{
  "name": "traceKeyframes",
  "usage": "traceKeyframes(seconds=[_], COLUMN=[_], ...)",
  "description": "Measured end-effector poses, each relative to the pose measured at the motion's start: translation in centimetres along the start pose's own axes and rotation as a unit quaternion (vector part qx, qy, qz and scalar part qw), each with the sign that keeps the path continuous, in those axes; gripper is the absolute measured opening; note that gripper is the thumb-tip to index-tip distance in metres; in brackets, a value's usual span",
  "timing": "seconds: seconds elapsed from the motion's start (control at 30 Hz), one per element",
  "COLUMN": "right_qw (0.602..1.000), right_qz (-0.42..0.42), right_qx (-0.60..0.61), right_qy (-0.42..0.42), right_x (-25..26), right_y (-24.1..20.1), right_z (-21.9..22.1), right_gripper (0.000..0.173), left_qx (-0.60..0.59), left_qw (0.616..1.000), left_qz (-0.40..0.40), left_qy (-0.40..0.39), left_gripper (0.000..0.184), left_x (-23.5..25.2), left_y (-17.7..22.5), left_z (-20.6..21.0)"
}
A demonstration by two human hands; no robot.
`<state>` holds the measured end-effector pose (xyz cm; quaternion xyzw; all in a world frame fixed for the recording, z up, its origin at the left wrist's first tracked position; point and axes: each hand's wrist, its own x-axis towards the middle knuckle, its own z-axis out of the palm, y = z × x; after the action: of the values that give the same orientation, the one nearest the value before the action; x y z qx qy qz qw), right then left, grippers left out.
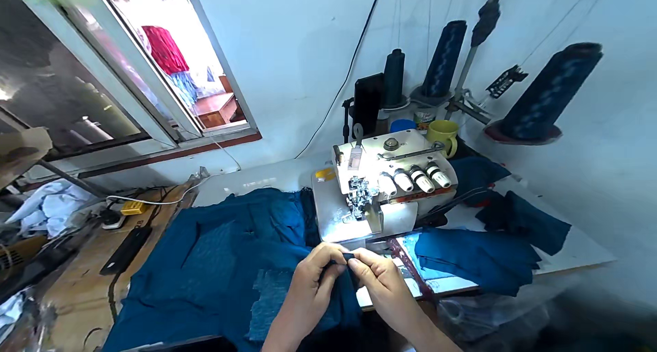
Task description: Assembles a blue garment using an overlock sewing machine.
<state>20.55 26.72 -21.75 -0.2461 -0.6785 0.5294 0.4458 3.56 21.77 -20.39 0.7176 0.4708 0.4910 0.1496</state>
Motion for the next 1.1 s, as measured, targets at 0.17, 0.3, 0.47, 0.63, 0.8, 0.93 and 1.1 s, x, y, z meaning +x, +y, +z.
traceKeyframes(seconds=[0.17,0.3,0.47,0.63,0.8,0.93,1.1], right_qw=[0.997,0.992,0.991,0.994,0.986,0.932,0.969], right_qz=[-0.003,-0.074,-0.108,-0.101,-0.038,0.061,0.027], right_qx=[0.022,0.027,0.052,0.042,-0.021,-0.151,-0.183], right_qy=[0.072,0.099,0.054,0.009,-0.162,-0.323,-0.167], right_x=[-0.9,-0.9,-0.9,-1.2,-3.6,-6.4,-5.1], right_y=[0.8,1.5,2.4,3.7,4.9,4.7,3.4], right_z=[0.5,1.4,1.5,2.0,0.9,-1.0,-1.2], right_gripper=[0.01,0.008,0.013,0.018,0.022,0.024,0.021], left_qx=[0.032,0.011,-0.018,-0.013,-0.015,-0.037,-0.07], left_qw=[0.998,0.999,0.997,0.997,0.995,0.988,0.989], left_qz=[-0.028,-0.021,-0.037,-0.027,-0.012,-0.05,-0.067], left_qy=[0.037,0.03,0.071,0.067,0.1,0.142,0.107], left_gripper=[0.015,0.015,0.01,0.008,0.008,0.012,0.013], left_x=[-0.6,-0.7,-0.2,1.3,3.2,3.7,3.0], left_y=[-0.1,-0.3,-0.1,0.7,1.0,0.7,-0.1], left_z=[0.6,0.5,0.6,-0.1,-1.8,-3.4,-2.7])
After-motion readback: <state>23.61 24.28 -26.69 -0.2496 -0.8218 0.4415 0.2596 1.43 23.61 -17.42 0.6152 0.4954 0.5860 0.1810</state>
